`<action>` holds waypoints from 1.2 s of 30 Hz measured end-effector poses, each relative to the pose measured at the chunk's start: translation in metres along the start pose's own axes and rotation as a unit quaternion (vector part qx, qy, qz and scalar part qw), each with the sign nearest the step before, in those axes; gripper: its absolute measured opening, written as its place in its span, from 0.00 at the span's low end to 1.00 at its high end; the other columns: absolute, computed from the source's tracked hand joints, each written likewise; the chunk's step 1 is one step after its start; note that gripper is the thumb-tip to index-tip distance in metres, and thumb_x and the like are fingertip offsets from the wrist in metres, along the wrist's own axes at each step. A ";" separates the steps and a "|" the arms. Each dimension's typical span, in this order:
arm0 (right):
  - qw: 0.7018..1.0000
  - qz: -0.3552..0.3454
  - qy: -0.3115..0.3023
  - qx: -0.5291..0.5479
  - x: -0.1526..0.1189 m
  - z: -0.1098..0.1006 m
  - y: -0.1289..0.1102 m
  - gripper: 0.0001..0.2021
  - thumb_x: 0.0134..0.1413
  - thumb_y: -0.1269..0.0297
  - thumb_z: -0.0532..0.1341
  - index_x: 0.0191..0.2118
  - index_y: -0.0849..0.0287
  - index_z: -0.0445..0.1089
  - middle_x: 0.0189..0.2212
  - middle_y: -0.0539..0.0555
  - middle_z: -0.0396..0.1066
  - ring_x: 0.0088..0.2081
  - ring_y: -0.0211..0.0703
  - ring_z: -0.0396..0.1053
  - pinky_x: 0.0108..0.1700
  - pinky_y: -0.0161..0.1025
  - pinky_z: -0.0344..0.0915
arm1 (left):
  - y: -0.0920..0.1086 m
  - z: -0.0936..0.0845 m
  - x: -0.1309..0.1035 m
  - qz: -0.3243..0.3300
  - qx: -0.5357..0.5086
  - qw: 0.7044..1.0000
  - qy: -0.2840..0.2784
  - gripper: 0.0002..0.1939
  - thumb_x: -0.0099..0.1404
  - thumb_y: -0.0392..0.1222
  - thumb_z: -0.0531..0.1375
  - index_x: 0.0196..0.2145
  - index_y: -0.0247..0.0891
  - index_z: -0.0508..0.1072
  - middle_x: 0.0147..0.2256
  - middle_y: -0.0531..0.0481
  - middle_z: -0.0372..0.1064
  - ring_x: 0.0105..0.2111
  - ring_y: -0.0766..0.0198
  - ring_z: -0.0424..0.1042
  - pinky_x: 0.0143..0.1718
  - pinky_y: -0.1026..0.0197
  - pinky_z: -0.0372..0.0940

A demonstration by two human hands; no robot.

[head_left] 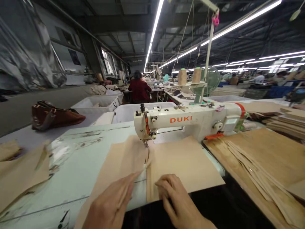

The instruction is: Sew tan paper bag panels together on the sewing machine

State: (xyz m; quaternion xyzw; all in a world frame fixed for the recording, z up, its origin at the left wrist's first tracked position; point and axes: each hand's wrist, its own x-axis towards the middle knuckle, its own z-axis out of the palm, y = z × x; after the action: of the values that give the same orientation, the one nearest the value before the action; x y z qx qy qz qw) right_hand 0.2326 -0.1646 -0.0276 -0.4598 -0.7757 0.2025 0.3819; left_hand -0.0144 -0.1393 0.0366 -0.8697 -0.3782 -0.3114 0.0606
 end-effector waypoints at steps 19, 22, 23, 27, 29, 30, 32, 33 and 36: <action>0.987 0.018 0.081 0.141 0.022 0.015 0.012 0.05 0.63 0.67 0.63 0.39 0.53 0.78 0.35 0.51 0.72 0.39 0.41 0.69 0.40 0.37 0.66 | 0.004 -0.027 0.046 -0.175 -0.163 0.968 -0.074 0.23 0.75 0.55 0.46 0.27 0.42 0.66 0.27 0.55 0.70 0.34 0.59 0.73 0.35 0.66 0.64; 0.993 -0.016 0.053 0.100 0.021 0.010 0.013 0.06 0.63 0.68 0.63 0.41 0.52 0.78 0.36 0.51 0.73 0.39 0.42 0.68 0.41 0.38 0.65 | 0.006 -0.026 0.044 -0.173 -0.176 0.965 -0.086 0.23 0.76 0.54 0.44 0.28 0.41 0.67 0.26 0.55 0.69 0.33 0.59 0.73 0.35 0.65 0.64; 0.995 -0.028 0.045 0.085 0.022 0.008 0.013 0.06 0.63 0.68 0.63 0.42 0.52 0.77 0.36 0.51 0.73 0.40 0.43 0.67 0.41 0.40 0.65 | 0.007 -0.026 0.043 -0.171 -0.178 0.965 -0.088 0.23 0.76 0.53 0.45 0.29 0.41 0.68 0.27 0.54 0.69 0.33 0.59 0.73 0.36 0.65 0.64; 0.997 -0.056 0.032 0.046 0.023 0.009 0.013 0.07 0.64 0.66 0.62 0.45 0.51 0.77 0.37 0.52 0.73 0.39 0.44 0.65 0.41 0.42 0.64 | 0.011 -0.024 0.038 -0.166 -0.175 0.967 -0.077 0.22 0.76 0.51 0.45 0.32 0.41 0.71 0.29 0.55 0.71 0.31 0.61 0.73 0.34 0.66 0.64; 0.997 -0.064 0.030 0.036 0.023 0.011 0.014 0.07 0.64 0.66 0.62 0.45 0.51 0.77 0.37 0.52 0.73 0.39 0.44 0.64 0.40 0.43 0.63 | 0.012 -0.023 0.036 -0.161 -0.174 0.969 -0.066 0.21 0.76 0.50 0.45 0.33 0.41 0.73 0.29 0.55 0.72 0.30 0.62 0.73 0.33 0.67 0.64; 0.997 -0.068 0.030 0.034 0.023 0.011 0.015 0.07 0.64 0.66 0.62 0.45 0.51 0.77 0.37 0.52 0.73 0.39 0.44 0.64 0.40 0.43 0.63 | 0.012 -0.022 0.035 -0.159 -0.172 0.970 -0.065 0.21 0.76 0.50 0.45 0.33 0.41 0.73 0.29 0.55 0.72 0.30 0.63 0.74 0.33 0.67 0.64; 0.996 -0.075 0.031 0.034 0.023 0.012 0.015 0.07 0.64 0.67 0.62 0.45 0.50 0.77 0.36 0.52 0.73 0.39 0.44 0.63 0.40 0.43 0.63 | 0.012 -0.021 0.034 -0.157 -0.166 0.971 -0.064 0.21 0.76 0.49 0.45 0.33 0.40 0.73 0.29 0.55 0.72 0.31 0.63 0.74 0.34 0.67 0.65; 0.996 -0.079 0.033 0.035 0.023 0.012 0.015 0.07 0.64 0.67 0.62 0.44 0.50 0.77 0.36 0.51 0.73 0.39 0.45 0.63 0.40 0.43 0.62 | 0.012 -0.020 0.033 -0.153 -0.166 0.972 -0.065 0.21 0.76 0.48 0.45 0.34 0.40 0.73 0.30 0.54 0.73 0.32 0.62 0.75 0.35 0.67 0.65; 0.995 -0.088 0.037 0.034 0.024 0.012 0.015 0.08 0.64 0.67 0.62 0.45 0.50 0.76 0.36 0.51 0.73 0.39 0.45 0.62 0.40 0.44 0.62 | 0.012 -0.018 0.030 -0.138 -0.173 0.973 -0.068 0.20 0.77 0.47 0.45 0.38 0.41 0.74 0.35 0.54 0.75 0.37 0.63 0.76 0.41 0.68 0.67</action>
State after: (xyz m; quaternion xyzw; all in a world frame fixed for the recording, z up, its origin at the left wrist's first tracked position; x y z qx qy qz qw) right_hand 0.2249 -0.1360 -0.0360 -0.3843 -0.7909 0.1771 0.4422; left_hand 0.0005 -0.1352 0.0706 -0.8255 -0.4384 -0.3175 -0.1600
